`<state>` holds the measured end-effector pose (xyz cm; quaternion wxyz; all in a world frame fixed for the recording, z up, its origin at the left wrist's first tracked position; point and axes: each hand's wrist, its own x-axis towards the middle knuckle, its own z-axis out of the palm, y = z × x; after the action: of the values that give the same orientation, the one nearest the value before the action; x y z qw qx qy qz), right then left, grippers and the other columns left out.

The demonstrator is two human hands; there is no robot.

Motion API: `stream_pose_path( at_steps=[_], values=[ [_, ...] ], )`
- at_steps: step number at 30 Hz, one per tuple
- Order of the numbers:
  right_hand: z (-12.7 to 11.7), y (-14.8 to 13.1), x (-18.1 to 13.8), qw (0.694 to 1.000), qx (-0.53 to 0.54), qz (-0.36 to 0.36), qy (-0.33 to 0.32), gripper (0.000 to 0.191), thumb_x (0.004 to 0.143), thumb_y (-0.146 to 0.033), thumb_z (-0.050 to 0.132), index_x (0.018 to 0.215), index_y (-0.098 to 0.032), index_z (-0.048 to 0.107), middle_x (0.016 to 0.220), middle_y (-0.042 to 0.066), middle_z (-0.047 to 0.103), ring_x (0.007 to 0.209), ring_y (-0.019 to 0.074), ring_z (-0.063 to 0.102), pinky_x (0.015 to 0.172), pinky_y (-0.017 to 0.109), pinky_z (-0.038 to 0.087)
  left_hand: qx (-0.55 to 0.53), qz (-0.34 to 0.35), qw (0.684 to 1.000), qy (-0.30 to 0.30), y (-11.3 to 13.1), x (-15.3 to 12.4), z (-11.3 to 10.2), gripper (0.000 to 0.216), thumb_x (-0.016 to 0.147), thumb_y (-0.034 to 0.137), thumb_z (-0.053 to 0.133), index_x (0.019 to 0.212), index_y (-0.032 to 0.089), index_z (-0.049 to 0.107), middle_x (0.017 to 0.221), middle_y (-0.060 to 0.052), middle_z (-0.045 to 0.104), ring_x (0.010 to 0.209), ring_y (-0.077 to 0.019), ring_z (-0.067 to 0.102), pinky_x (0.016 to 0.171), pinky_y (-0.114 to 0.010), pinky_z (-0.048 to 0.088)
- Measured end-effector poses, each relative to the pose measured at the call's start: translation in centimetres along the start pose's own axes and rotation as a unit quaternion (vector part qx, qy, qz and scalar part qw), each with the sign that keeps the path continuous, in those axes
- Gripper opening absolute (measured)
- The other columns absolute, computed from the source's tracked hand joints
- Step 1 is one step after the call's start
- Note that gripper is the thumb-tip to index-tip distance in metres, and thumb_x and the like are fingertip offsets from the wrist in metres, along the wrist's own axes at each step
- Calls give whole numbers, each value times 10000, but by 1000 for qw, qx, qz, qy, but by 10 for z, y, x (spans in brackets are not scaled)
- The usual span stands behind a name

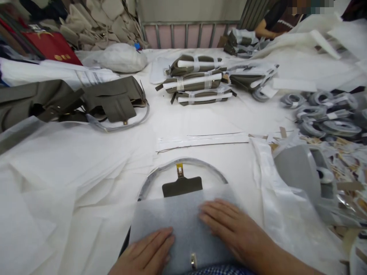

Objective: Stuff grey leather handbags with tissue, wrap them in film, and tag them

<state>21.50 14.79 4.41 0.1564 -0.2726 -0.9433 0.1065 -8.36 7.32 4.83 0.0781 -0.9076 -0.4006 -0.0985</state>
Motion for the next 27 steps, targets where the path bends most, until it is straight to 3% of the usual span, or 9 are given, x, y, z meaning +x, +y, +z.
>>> stream_pose_path(
  at_steps=[2,5,10,14,17,21,27],
  values=[
    [-2,3,8,998,-17,53,-13,343,986,-246,488,1305,-167,583,1306,107,636,1238,248,564,1057,465,473,-2,-40,999,-1,-7,15,-4,355,1013,365,405,1244,218,632,1268,-1,664,1094,-157,646,911,-258,526],
    [-1,3,14,996,-27,71,-35,351,981,-309,501,1275,-140,594,1248,117,663,1145,272,612,1017,485,489,-9,-75,997,1,-9,29,1,405,1005,419,398,1229,169,624,1168,-55,706,1024,-220,668,959,-394,507],
    [-12,-3,19,993,-5,97,-61,265,965,-353,527,1091,-155,649,930,98,701,863,250,634,836,435,522,-47,-144,988,1,-6,29,1,365,992,448,396,1069,189,641,1003,-63,711,910,-232,663,944,-431,502],
    [-28,-8,21,994,18,93,-58,229,970,-363,505,1003,-187,647,839,82,653,794,239,584,766,407,478,-80,-138,987,18,-7,29,-15,291,968,445,433,1007,220,614,936,-55,686,928,-236,644,977,-430,488],
    [-29,-6,21,992,22,94,-82,224,972,-383,499,952,-198,624,855,75,643,838,247,580,791,404,454,-89,-139,986,21,-9,31,-22,294,970,452,424,994,221,603,900,-61,677,881,-230,644,829,-381,534],
    [-14,4,26,983,-16,114,-141,298,972,-459,484,856,-205,586,790,57,640,735,239,588,678,369,434,-108,-152,982,-22,-12,35,-10,317,986,453,397,902,226,602,734,-33,620,669,-205,607,596,-340,495],
    [1,11,42,960,-55,138,-237,407,989,-518,406,852,-194,610,696,67,683,610,243,642,520,316,342,-65,-161,983,-62,-12,37,18,412,993,458,390,704,221,565,609,-15,543,569,-207,552,553,-350,431]
  ],
)
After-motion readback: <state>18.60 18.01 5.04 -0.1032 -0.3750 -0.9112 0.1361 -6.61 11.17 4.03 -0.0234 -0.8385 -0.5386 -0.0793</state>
